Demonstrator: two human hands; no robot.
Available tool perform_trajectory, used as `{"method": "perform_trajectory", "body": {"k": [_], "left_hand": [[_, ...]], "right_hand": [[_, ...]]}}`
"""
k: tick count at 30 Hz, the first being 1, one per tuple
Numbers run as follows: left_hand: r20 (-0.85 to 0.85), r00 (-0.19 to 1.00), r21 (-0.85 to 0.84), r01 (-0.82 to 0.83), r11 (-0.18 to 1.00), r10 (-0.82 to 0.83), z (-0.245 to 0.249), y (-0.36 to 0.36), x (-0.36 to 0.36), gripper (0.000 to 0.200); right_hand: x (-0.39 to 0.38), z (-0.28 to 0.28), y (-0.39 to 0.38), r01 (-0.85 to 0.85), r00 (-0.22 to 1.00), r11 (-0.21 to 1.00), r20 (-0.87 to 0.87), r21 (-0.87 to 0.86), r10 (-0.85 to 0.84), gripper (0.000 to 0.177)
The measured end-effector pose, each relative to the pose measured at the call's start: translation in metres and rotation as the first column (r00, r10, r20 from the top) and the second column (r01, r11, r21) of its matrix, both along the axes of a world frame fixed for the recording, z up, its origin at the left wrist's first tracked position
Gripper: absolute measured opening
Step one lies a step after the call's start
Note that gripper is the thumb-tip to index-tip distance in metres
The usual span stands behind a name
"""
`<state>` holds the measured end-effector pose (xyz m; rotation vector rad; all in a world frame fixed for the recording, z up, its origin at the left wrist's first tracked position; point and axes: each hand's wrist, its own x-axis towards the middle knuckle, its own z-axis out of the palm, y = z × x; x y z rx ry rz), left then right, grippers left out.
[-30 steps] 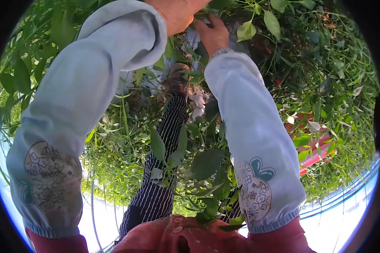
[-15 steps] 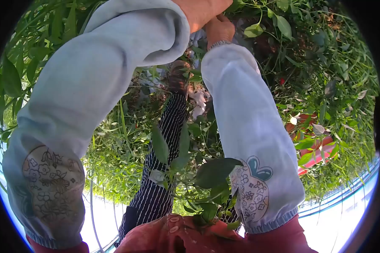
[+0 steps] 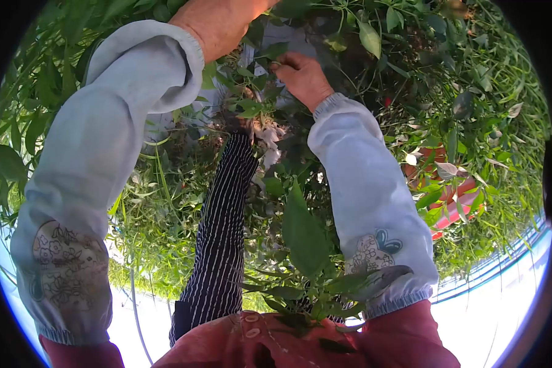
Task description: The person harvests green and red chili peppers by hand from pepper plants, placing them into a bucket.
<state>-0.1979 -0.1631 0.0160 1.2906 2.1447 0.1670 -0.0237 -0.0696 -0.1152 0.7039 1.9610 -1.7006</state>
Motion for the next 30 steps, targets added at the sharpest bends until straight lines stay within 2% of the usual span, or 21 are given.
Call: {"method": "perform_trajectory", "body": {"k": [3,6,7,9,10,12,13,16,18,19,21,23,25,28,29,30], "left_hand": [[-0.010,1.000,0.087,-0.005,0.996,0.006,-0.006,-0.003,0.000,0.044],[-0.034,0.998,0.012,0.059,0.998,-0.058,-0.001,0.000,0.005,0.043],[-0.090,0.988,-0.005,0.123,0.992,-0.123,0.002,-0.001,0.007,0.043],[-0.196,0.950,-0.044,0.238,0.970,-0.242,0.009,-0.005,0.012,0.041],[-0.215,0.931,-0.014,0.300,0.954,-0.295,0.009,-0.007,0.017,0.048],[-0.255,0.882,0.036,0.418,0.908,-0.396,0.002,-0.022,0.034,0.062],[-0.327,0.823,0.116,0.522,0.845,-0.464,-0.006,-0.028,0.043,0.053],[-0.105,0.872,-0.129,0.465,0.876,-0.479,-0.005,-0.044,0.066,0.042],[-0.031,0.923,-0.117,0.379,0.918,-0.385,-0.010,-0.047,0.068,0.040],[0.000,0.933,-0.119,0.358,0.926,-0.361,-0.009,-0.044,0.067,0.040],[0.007,0.941,-0.080,0.336,0.938,-0.337,-0.013,-0.037,0.066,0.038],[0.049,0.943,-0.207,0.332,0.920,-0.329,-0.017,-0.033,0.065,0.036],[0.062,0.925,-0.283,0.377,0.882,-0.375,-0.026,-0.033,0.058,0.033],[0.118,0.933,-0.200,0.358,0.912,-0.340,-0.023,-0.047,0.054,0.034],[0.144,0.927,-0.176,0.369,0.912,-0.347,-0.022,-0.048,0.053,0.035],[0.139,0.928,-0.175,0.367,0.914,-0.346,-0.020,-0.048,0.053,0.035]], "right_hand": [[0.004,0.007,-0.017,-0.293,0.954,0.922,0.023,0.254,0.297,0.040],[0.002,-0.009,-0.037,-0.494,0.833,0.772,-0.038,0.399,0.553,0.042],[0.000,-0.008,-0.036,-0.537,0.814,0.767,-0.021,0.351,0.580,0.041],[0.004,0.001,-0.037,-0.452,0.862,0.829,-0.078,0.330,0.501,0.036],[0.008,0.007,-0.037,-0.408,0.883,0.857,-0.100,0.316,0.458,0.034],[0.015,0.020,-0.027,-0.380,0.923,0.924,-0.050,0.043,0.382,0.034],[0.017,0.022,-0.024,-0.349,0.937,0.933,-0.021,-0.091,0.349,0.033],[0.024,0.010,-0.027,-0.231,0.961,0.946,-0.204,-0.229,0.185,0.032],[0.031,0.008,-0.028,-0.132,0.978,0.935,-0.198,-0.328,0.069,0.032],[0.034,0.011,-0.028,-0.065,0.991,0.926,-0.133,-0.373,0.017,0.032],[0.038,0.016,-0.024,-0.035,0.920,0.931,-0.376,-0.362,-0.112,0.030],[0.040,0.023,-0.018,0.212,0.959,0.733,-0.007,-0.646,-0.284,0.028],[0.045,0.040,-0.014,0.170,0.974,0.747,-0.007,-0.642,-0.228,0.027],[0.056,0.060,-0.013,0.511,0.858,0.391,0.428,-0.766,-0.282,0.027],[0.054,0.074,-0.009,0.548,0.835,0.463,0.480,-0.697,-0.267,0.028],[0.055,0.079,-0.009,0.515,0.853,0.524,0.466,-0.679,-0.235,0.028]]}}
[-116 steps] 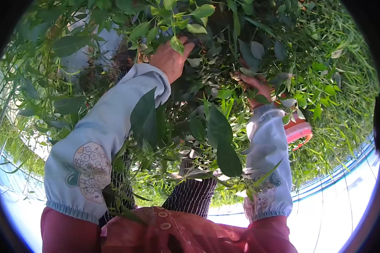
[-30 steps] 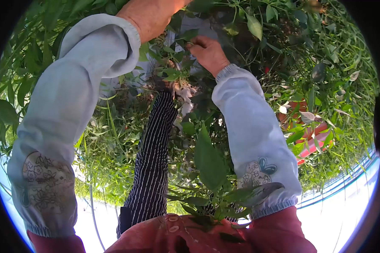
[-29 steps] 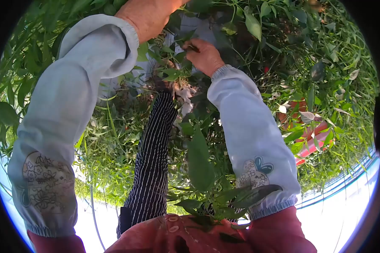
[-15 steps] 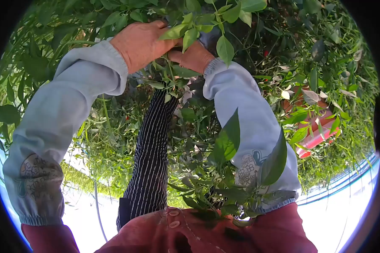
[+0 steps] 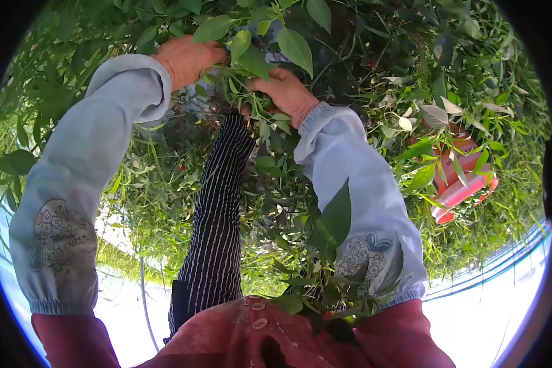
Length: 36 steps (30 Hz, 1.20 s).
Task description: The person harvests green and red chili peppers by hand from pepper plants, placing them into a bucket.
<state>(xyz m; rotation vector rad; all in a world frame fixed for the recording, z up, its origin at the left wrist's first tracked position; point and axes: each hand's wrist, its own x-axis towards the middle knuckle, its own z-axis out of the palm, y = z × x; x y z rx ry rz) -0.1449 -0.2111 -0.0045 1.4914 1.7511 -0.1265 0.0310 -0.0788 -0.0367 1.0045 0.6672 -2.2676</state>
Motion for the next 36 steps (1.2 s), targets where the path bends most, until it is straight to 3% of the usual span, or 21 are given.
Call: {"method": "perform_trajectory", "body": {"k": [2,7,8,9,10,11,12,16,19,22,24,26,28,30,34,36], "left_hand": [[-0.015,1.000,0.014,-0.012,1.000,0.013,-0.001,0.000,0.001,0.036],[-0.004,0.998,0.049,-0.067,0.997,0.067,-0.012,-0.008,0.010,0.031],[-0.002,0.998,0.061,-0.062,0.996,0.063,-0.011,-0.006,0.009,0.028],[0.047,0.995,0.230,-0.101,0.968,0.093,-0.018,-0.009,0.012,0.023],[0.097,0.949,0.151,-0.312,0.938,0.300,-0.020,-0.008,0.017,0.027],[-0.042,0.999,-0.061,0.017,0.998,-0.020,-0.027,-0.007,0.011,0.031],[-0.050,0.997,-0.179,0.045,0.983,-0.055,-0.013,0.003,0.008,0.029],[-0.205,0.967,0.085,0.174,0.981,-0.154,0.017,0.003,0.025,0.034],[-0.317,0.933,0.275,0.264,0.925,-0.172,0.050,0.026,0.036,0.035],[-0.005,0.968,0.544,-0.206,0.813,0.249,0.094,0.074,0.007,0.030],[0.087,0.837,0.585,-0.482,0.652,0.541,0.083,0.106,-0.031,0.026],[-0.015,0.759,0.513,-0.554,0.656,0.651,0.040,0.127,-0.060,0.033],[-0.023,0.836,0.057,-0.546,0.836,0.548,0.000,0.130,-0.057,0.048],[-0.118,0.917,-0.295,-0.398,0.869,0.380,-0.014,0.115,-0.027,0.058],[-0.004,0.996,-0.435,-0.079,0.897,0.085,-0.008,0.063,-0.001,0.052],[-0.100,0.995,-0.337,-0.013,0.941,-0.022,-0.009,0.023,0.006,0.047]], "right_hand": [[-0.002,0.004,0.002,-0.129,0.991,0.987,-0.009,0.093,0.130,0.030],[0.023,-0.002,-0.013,0.156,0.987,0.972,0.001,0.174,-0.158,0.019],[0.035,-0.011,-0.020,0.113,0.993,0.968,0.005,0.223,-0.117,0.019],[0.040,-0.014,-0.024,0.077,0.997,0.958,0.001,0.275,-0.081,0.020],[0.039,0.003,-0.021,0.097,0.995,0.950,-0.044,0.297,-0.088,0.020],[0.046,0.010,-0.023,0.131,0.990,0.935,-0.088,0.329,-0.108,0.020],[0.064,0.005,-0.023,0.044,0.996,0.954,-0.089,0.297,-0.019,0.018],[0.079,0.025,-0.005,0.202,0.979,0.919,-0.044,0.339,-0.200,0.019],[0.071,0.036,0.030,0.299,0.934,0.954,0.207,-0.001,-0.292,0.024],[0.075,0.025,0.040,0.292,0.956,0.952,0.048,-0.091,-0.289,0.029],[0.074,0.027,0.041,0.310,0.950,0.944,0.059,-0.113,-0.306,0.029],[0.075,0.024,0.038,0.313,0.948,0.933,0.008,-0.177,-0.317,0.031],[0.066,0.032,0.037,0.367,0.927,0.916,-0.024,-0.165,-0.375,0.032],[0.054,0.042,0.041,0.448,0.883,0.877,-0.070,-0.176,-0.465,0.033],[0.026,0.055,0.072,0.509,0.821,0.831,-0.162,-0.226,-0.547,0.042],[0.005,0.059,0.079,0.580,0.763,0.782,-0.182,-0.229,-0.620,0.046]]}}
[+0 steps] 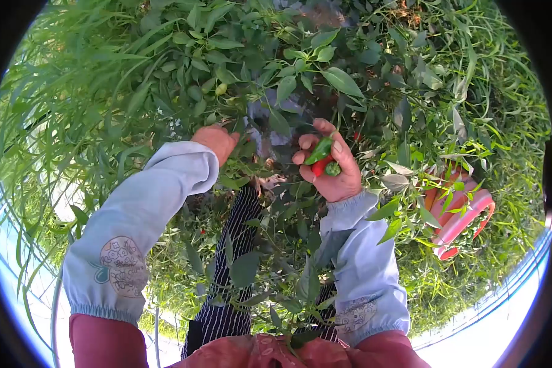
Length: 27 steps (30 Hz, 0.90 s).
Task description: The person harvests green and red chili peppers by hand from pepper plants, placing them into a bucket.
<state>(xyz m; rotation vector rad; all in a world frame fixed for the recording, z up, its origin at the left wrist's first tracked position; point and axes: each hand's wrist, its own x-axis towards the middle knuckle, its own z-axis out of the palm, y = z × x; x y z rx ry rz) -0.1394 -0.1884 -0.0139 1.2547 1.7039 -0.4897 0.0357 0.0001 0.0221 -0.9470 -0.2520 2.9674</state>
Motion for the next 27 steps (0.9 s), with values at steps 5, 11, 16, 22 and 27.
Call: {"method": "perform_trajectory", "body": {"k": [5,11,16,22,27], "left_hand": [[-0.052,0.993,0.143,0.114,0.983,-0.108,0.009,-0.046,0.008,0.035],[0.004,0.999,0.317,0.043,0.947,-0.047,0.030,-0.078,-0.051,0.041],[0.024,0.998,0.385,0.042,0.922,-0.056,0.040,-0.092,-0.069,0.039],[-0.004,0.991,0.545,0.114,0.831,-0.133,0.042,-0.064,-0.019,0.039],[0.256,0.946,0.322,0.110,0.940,-0.198,0.083,-0.045,-0.021,0.036]], "right_hand": [[-0.055,0.004,0.012,-0.238,0.971,0.957,0.042,0.165,0.235,0.033],[-0.074,-0.024,-0.025,-0.585,0.795,0.767,0.372,0.265,0.478,0.033],[-0.103,-0.029,-0.070,-0.438,0.879,0.859,0.327,0.265,0.348,0.052],[-0.136,-0.053,-0.105,-0.554,0.728,0.096,0.426,0.827,0.537,0.064],[-0.097,-0.055,-0.108,-0.593,0.582,-0.137,0.539,0.794,0.609,0.059]]}}
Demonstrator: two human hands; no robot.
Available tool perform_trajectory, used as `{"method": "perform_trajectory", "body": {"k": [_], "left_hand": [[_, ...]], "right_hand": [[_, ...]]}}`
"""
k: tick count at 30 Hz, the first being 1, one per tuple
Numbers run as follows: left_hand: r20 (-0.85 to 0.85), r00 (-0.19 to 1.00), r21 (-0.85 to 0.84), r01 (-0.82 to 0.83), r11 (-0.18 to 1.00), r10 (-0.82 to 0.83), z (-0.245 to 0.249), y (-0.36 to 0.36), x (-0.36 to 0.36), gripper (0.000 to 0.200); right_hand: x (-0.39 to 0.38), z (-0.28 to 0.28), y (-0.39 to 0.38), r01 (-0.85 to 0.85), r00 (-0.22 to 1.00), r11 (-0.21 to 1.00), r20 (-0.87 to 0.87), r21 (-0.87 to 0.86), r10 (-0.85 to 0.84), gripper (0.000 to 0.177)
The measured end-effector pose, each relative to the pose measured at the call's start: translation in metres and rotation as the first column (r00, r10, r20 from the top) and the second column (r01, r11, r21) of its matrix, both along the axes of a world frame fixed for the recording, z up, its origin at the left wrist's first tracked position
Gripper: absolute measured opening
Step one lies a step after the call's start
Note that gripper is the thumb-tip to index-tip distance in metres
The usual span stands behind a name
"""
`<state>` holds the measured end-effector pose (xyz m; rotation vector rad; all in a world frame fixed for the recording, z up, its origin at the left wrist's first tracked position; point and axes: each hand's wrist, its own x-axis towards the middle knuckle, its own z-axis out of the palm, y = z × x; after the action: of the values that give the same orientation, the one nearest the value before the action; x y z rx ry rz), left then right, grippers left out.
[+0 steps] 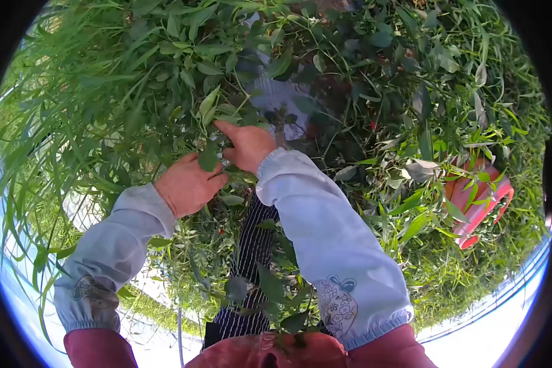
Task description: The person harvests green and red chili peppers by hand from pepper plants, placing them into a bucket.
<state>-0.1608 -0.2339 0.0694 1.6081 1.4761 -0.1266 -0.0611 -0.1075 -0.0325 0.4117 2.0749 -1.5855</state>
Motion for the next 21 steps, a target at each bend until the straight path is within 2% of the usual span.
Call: {"method": "perform_trajectory", "body": {"k": [1,3,5,6,7,8,10,11,12,13,15,16,18,19,20,21], "left_hand": [[0.034,0.993,0.061,-0.117,0.991,0.116,0.005,0.010,-0.001,0.035],[0.112,0.937,0.167,-0.346,0.923,0.331,0.009,0.026,-0.007,0.032],[0.159,0.849,0.214,-0.528,0.822,0.504,0.003,0.047,-0.023,0.029],[0.190,0.792,0.234,-0.611,0.757,0.580,-0.003,0.060,-0.031,0.028],[0.066,0.798,0.279,-0.592,0.756,0.599,-0.010,0.075,-0.037,0.027],[-0.172,0.821,0.243,-0.500,0.831,0.544,-0.028,0.081,-0.047,0.031],[-0.367,0.736,-0.112,-0.642,0.758,0.569,-0.061,0.097,-0.056,0.037],[-0.247,0.623,-0.104,-0.779,0.618,0.743,-0.086,0.093,-0.055,0.035],[-0.125,0.469,-0.125,-0.882,0.455,0.874,-0.114,0.083,-0.050,0.034],[-0.010,0.280,-0.168,-0.947,0.275,0.960,-0.121,0.082,-0.046,0.034],[0.092,-0.120,-0.317,-0.945,-0.085,0.988,-0.132,0.093,-0.026,0.034],[0.120,-0.323,-0.401,-0.881,-0.252,0.939,-0.134,0.099,-0.016,0.034],[0.202,-0.148,-0.418,-0.907,-0.051,0.968,-0.137,0.098,-0.009,0.039],[0.243,-0.059,-0.419,-0.906,0.050,0.968,-0.136,0.096,-0.005,0.041],[0.252,0.075,-0.377,-0.911,0.170,0.965,-0.135,0.093,0.004,0.034],[0.397,0.117,-0.321,-0.912,0.257,0.910,-0.147,0.081,0.015,0.028]], "right_hand": [[0.004,-0.003,-0.003,0.002,1.000,1.000,0.006,-0.005,-0.002,0.057],[0.009,-0.031,-0.028,0.100,0.992,0.985,-0.061,-0.142,-0.110,0.053],[-0.002,-0.006,-0.019,-0.141,0.987,0.989,0.087,0.042,0.137,0.048],[-0.001,-0.006,-0.019,-0.145,0.988,0.989,0.066,0.035,0.143,0.049],[0.002,-0.008,-0.022,-0.130,0.988,0.990,0.086,0.045,0.126,0.051],[0.004,-0.010,-0.027,-0.117,0.989,0.992,0.102,0.055,0.111,0.052],[0.004,-0.011,-0.026,-0.099,0.992,0.992,0.088,0.078,0.092,0.053],[0.008,-0.010,-0.023,-0.090,0.994,0.992,0.070,0.084,0.084,0.052],[0.012,-0.010,-0.022,-0.079,0.996,0.993,0.055,0.086,0.074,0.052],[0.014,-0.014,-0.024,-0.071,0.997,0.994,0.045,0.082,0.067,0.050],[0.017,-0.022,-0.024,-0.063,0.998,0.995,0.023,0.075,0.061,0.045],[0.019,-0.027,-0.022,-0.058,0.998,0.996,0.028,0.065,0.056,0.044],[0.026,-0.036,-0.018,-0.045,0.998,0.998,0.041,0.043,0.043,0.040],[0.033,-0.043,-0.018,-0.043,0.999,0.998,0.020,0.034,0.043,0.043],[0.040,-0.049,-0.018,-0.042,0.999,0.999,-0.003,0.026,0.042,0.047],[0.047,-0.053,-0.016,-0.038,0.999,0.999,-0.028,0.016,0.039,0.051]]}}
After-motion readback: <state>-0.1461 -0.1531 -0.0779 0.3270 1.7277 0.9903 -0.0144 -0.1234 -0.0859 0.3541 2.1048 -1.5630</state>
